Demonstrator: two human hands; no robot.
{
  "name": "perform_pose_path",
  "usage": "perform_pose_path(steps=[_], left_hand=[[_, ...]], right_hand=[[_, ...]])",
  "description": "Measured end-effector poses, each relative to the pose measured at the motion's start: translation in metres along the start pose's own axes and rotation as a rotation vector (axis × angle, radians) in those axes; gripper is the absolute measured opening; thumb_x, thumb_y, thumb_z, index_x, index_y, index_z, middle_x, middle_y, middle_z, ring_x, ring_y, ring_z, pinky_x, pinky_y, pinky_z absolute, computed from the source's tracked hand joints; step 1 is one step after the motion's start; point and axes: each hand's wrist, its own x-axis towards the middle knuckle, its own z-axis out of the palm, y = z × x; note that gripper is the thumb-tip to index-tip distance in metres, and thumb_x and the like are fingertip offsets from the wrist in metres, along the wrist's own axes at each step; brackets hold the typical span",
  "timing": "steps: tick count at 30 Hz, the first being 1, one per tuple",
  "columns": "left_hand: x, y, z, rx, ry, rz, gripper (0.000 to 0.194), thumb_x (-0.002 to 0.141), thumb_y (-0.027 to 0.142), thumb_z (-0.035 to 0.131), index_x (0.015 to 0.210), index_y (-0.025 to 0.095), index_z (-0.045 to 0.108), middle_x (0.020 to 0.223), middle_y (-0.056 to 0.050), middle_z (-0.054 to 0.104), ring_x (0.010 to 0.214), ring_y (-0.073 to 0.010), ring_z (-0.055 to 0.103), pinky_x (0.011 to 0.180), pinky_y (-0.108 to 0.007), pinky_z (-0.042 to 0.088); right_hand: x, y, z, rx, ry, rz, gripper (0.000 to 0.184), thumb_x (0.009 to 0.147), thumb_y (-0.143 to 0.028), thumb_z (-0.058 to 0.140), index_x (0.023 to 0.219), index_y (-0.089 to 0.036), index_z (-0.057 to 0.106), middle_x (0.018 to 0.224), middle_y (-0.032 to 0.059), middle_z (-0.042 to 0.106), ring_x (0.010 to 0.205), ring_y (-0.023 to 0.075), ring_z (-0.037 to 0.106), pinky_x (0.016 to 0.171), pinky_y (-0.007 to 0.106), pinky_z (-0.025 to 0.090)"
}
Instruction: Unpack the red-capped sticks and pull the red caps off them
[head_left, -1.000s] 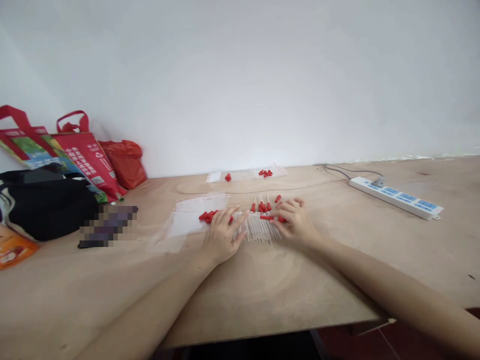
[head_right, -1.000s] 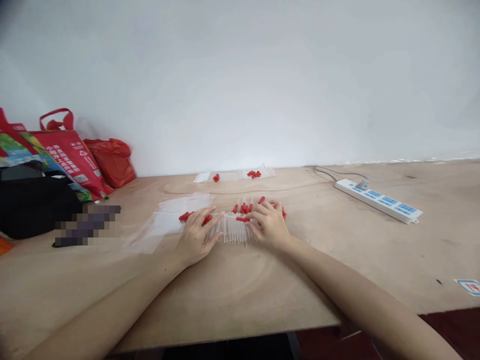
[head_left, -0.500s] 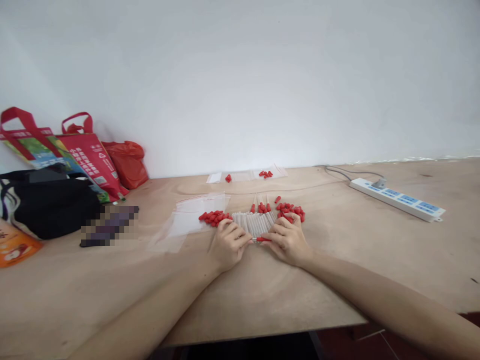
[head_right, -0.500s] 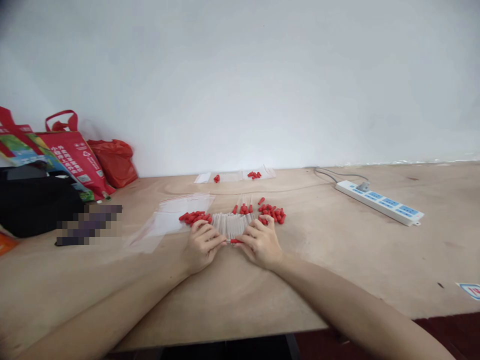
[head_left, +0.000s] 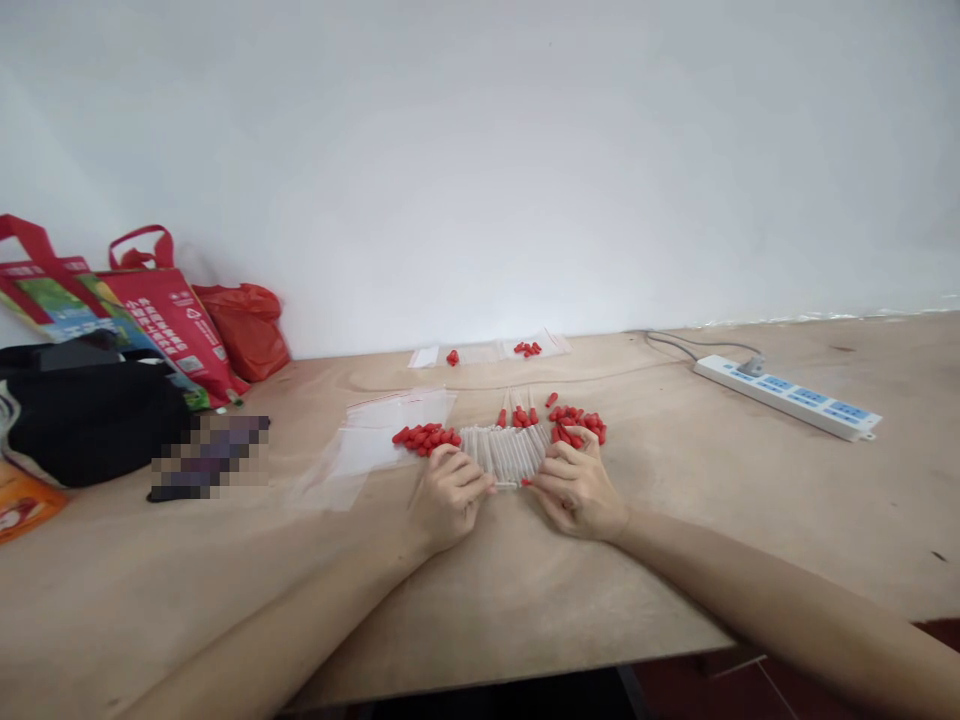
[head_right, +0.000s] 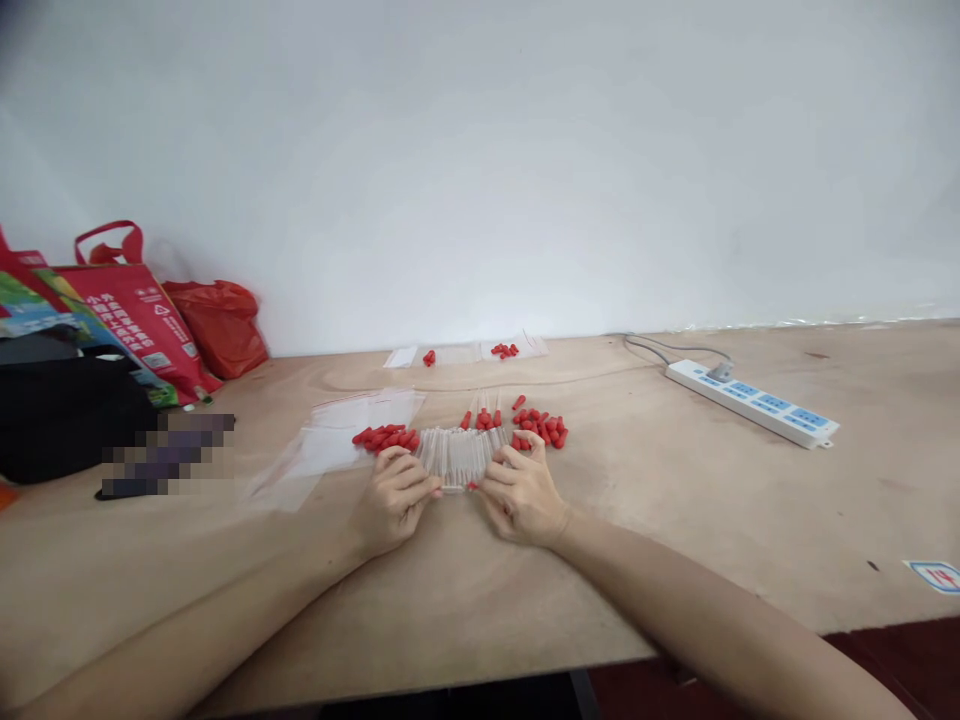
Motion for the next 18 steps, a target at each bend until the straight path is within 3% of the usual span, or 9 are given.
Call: perform_pose_path(steps=[3, 6, 8, 12, 18], left_hand=[[-0.007, -0.007, -0.006, 0.028, 0.015, -0.066, 0.022, 0.085, 0.019, 0.042, 0.072, 0.019, 0.06, 0.06, 0.0, 0.057, 0.062, -0.0134, 0.048, 0.068, -0.032, 0.037], [-0.013, -0.011, -0.005, 0.05, -0.003, -0.133, 0.024, 0.087, 0.021, 0.038, 0.083, 0.018, 0.061, 0.067, -0.003, 0.055, 0.064, -0.014, 0.049, 0.062, -0.029, 0.04], [-0.014, -0.013, -0.002, 0.033, -0.011, -0.183, 0.026, 0.087, 0.019, 0.034, 0.097, 0.016, 0.058, 0.073, -0.004, 0.054, 0.067, -0.0139, 0.051, 0.064, -0.028, 0.043], [-0.006, -0.02, 0.007, 0.009, 0.033, -0.203, 0.031, 0.086, 0.013, 0.033, 0.111, 0.014, 0.051, 0.08, -0.005, 0.051, 0.075, -0.0142, 0.053, 0.071, -0.027, 0.047], [0.016, -0.03, 0.017, -0.017, 0.141, -0.246, 0.022, 0.082, 0.011, 0.039, 0.092, 0.017, 0.058, 0.079, -0.003, 0.053, 0.072, -0.0124, 0.055, 0.068, -0.024, 0.048]], right_hand=[[-0.002, 0.009, -0.003, 0.022, 0.093, 0.186, 0.019, 0.079, -0.025, 0.049, 0.064, -0.021, 0.061, 0.062, -0.0003, 0.057, 0.069, 0.0135, 0.051, 0.088, 0.04, 0.028], [0.003, 0.015, -0.003, 0.182, 0.203, 0.343, 0.021, 0.083, -0.028, 0.045, 0.087, -0.023, 0.064, 0.078, 0.0039, 0.06, 0.075, 0.0153, 0.055, 0.08, 0.036, 0.038], [0.008, 0.02, -0.001, 0.299, 0.244, 0.398, 0.026, 0.084, -0.029, 0.041, 0.098, -0.023, 0.061, 0.085, 0.0058, 0.058, 0.081, 0.0158, 0.055, 0.075, 0.032, 0.043], [0.018, 0.041, 0.002, 0.327, 0.278, 0.545, 0.029, 0.083, -0.031, 0.04, 0.1, -0.02, 0.06, 0.09, 0.0071, 0.054, 0.085, 0.0158, 0.055, 0.076, 0.031, 0.045], [0.037, 0.095, -0.004, 0.234, 0.168, 0.957, 0.032, 0.071, -0.035, 0.053, 0.095, -0.014, 0.058, 0.077, 0.0039, 0.06, 0.066, 0.0133, 0.055, 0.065, 0.028, 0.043]])
